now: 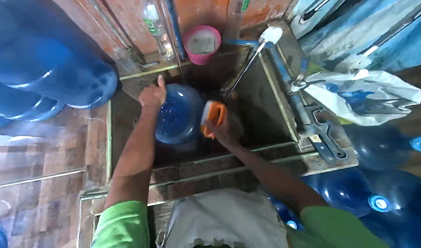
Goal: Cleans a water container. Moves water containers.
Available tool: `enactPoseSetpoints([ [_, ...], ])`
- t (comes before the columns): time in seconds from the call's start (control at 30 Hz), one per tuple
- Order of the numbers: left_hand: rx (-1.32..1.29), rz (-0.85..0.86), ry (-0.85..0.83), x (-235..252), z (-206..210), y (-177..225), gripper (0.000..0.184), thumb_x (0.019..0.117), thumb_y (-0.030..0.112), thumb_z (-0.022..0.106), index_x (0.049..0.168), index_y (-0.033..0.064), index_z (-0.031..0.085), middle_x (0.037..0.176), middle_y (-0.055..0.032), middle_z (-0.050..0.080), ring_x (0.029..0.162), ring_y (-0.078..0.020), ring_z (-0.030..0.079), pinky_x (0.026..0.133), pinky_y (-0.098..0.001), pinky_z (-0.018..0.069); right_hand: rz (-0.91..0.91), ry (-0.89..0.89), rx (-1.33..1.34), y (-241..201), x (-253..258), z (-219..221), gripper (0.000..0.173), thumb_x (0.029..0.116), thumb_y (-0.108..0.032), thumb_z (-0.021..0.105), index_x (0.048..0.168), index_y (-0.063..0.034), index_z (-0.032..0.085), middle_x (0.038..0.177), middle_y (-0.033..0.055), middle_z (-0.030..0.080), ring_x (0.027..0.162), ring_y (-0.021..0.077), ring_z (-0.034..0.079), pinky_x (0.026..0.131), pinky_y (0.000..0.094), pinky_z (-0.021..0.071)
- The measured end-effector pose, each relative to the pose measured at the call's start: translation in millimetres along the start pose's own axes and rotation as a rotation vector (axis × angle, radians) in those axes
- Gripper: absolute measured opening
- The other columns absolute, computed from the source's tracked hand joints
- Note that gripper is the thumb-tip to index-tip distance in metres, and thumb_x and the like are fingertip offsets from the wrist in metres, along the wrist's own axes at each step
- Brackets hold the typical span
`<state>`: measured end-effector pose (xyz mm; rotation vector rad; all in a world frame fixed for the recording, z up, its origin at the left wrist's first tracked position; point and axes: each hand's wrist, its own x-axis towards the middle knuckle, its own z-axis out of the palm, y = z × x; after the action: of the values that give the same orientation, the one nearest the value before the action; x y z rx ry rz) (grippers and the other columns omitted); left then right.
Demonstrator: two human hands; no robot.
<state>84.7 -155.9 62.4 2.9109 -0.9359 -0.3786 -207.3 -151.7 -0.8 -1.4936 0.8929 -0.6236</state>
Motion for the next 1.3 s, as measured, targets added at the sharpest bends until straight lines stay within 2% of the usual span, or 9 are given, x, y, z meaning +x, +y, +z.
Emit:
enactPoseSetpoints([
  [0.1, 0.018, -0.14, -0.092, 4.4, 0.6, -29.8, 0.109, 0.0969, 0.072, -0.01, 0.132, -0.0009, 0.063, 0.133, -0.0317, 0.062, 0.125, -0.0505, 0.059, 0.096, -0.0735, 0.0459, -0.044, -0.058, -0.089, -9.5, -3.1, 15.1, 0.099, 0.0844, -0.036, 0.084, 0.16, -0.0131, 0.024, 0.121, 0.017, 0.067, 0.102, 0.0225, 0.071, 0.088, 0.0445, 0.0614],
  [0.2, 0.0, 0.034, 0.011, -16.9, 14.9, -34.9, 0.095, 0.1, 0.075, 0.017, 0.148, -0.0022, 0.044, 0.138, -0.0378, 0.054, 0.127, -0.0551, 0.055, 0.099, -0.0721, 0.0453, -0.002, -0.086, -0.029, -3.6, 3.1, 22.9, 0.091, 0.0874, -0.034, 0.081, 0.159, -0.0122, 0.029, 0.124, 0.0193, 0.066, 0.102, 0.0251, 0.071, 0.087, 0.0455, 0.0611],
  [0.37, -0.106, 0.474, 0.109, -45.3, 48.2, -11.3, 0.077, 0.1001, 0.075, 0.023, 0.166, 0.0357, 0.014, 0.174, -0.0118, 0.003, 0.159, -0.0397, 0.001, 0.114, -0.0819, -0.0023, 0.091, 0.029, 0.162, 19.5, 10.3, 21.0, 0.096, 0.0893, -0.03, 0.078, 0.162, -0.0213, 0.016, 0.127, 0.0175, 0.063, 0.1, 0.0268, 0.07, 0.083, 0.0473, 0.0628],
  [0.5, -0.197, 0.661, 0.137, -43.9, 52.7, 7.1, 0.069, 0.1062, 0.063, 0.022, 0.164, 0.0265, 0.029, 0.171, -0.0182, 0.013, 0.158, -0.0432, 0.005, 0.119, -0.0754, 0.0018, 0.1, -0.013, 0.238, 19.6, -0.7, 23.4, 0.092, 0.0848, -0.027, 0.082, 0.156, -0.0139, 0.027, 0.116, 0.0145, 0.066, 0.094, 0.0214, 0.07, 0.081, 0.0416, 0.0622],
  [0.63, -0.314, 0.959, 0.275, -34.1, 58.1, 19.7, 0.053, 0.107, 0.049, 0.03, 0.128, 0.022, 0.071, 0.149, -0.0119, 0.056, 0.149, -0.0347, 0.037, 0.124, -0.0644, 0.0119, 0.098, 0.021, 0.239, 16.1, -8.1, 23.4, 0.096, 0.0847, -0.029, 0.083, 0.158, -0.0159, 0.022, 0.119, 0.0154, 0.066, 0.096, 0.0233, 0.071, 0.081, 0.0435, 0.0634],
  [0.77, -0.301, 0.804, 0.43, -28.4, 54.2, 26.0, 0.052, 0.1099, 0.039, 0.033, 0.115, 0.003, 0.071, 0.118, -0.0233, 0.067, 0.12, -0.0429, 0.058, 0.11, -0.0617, 0.0357, 0.072, -0.012, 0.198, 2.3, -12.3, 18.3, 0.087, 0.0848, -0.025, 0.083, 0.153, -0.0079, 0.032, 0.114, 0.0136, 0.068, 0.095, 0.0196, 0.071, 0.082, 0.0401, 0.0628],
  [0.87, -0.047, 1.051, 0.304, -33.9, 45.3, 22.7, 0.057, 0.1075, 0.047, 0.027, 0.115, 0.0151, 0.074, 0.121, -0.0096, 0.072, 0.121, -0.0308, 0.063, 0.109, -0.0533, 0.0419, 0.07, 0.036, 0.113, 6.0, 13.1, -7.4, 0.093, 0.0882, -0.032, 0.081, 0.16, -0.0172, 0.024, 0.122, 0.0154, 0.065, 0.099, 0.0242, 0.07, 0.081, 0.0455, 0.062],
  [1.03, -0.042, 0.676, 0.226, -20.9, 29.9, 24.1, 0.068, 0.1092, 0.051, 0.021, 0.117, 0.0052, 0.071, 0.119, -0.0205, 0.07, 0.117, -0.0406, 0.064, 0.098, -0.0625, 0.0473, -0.05, -0.405, -0.314, -44.3, -13.7, -15.2, 0.083, 0.0893, -0.034, 0.079, 0.159, -0.0139, 0.038, 0.124, 0.0184, 0.069, 0.108, 0.0272, 0.07, 0.095, 0.0487, 0.0573],
  [1.3, -0.065, -0.062, -0.064, 3.5, 1.9, -15.8, 0.107, 0.0978, 0.072, -0.006, 0.128, -0.0023, 0.065, 0.13, -0.0325, 0.063, 0.124, -0.0498, 0.06, 0.096, -0.0723, 0.0467, -0.145, -0.21, -0.17, -17.3, -23.2, 13.2, 0.088, 0.0861, -0.037, 0.082, 0.155, -0.0047, 0.038, 0.122, 0.0181, 0.069, 0.105, 0.0216, 0.071, 0.093, 0.0405, 0.0596],
])
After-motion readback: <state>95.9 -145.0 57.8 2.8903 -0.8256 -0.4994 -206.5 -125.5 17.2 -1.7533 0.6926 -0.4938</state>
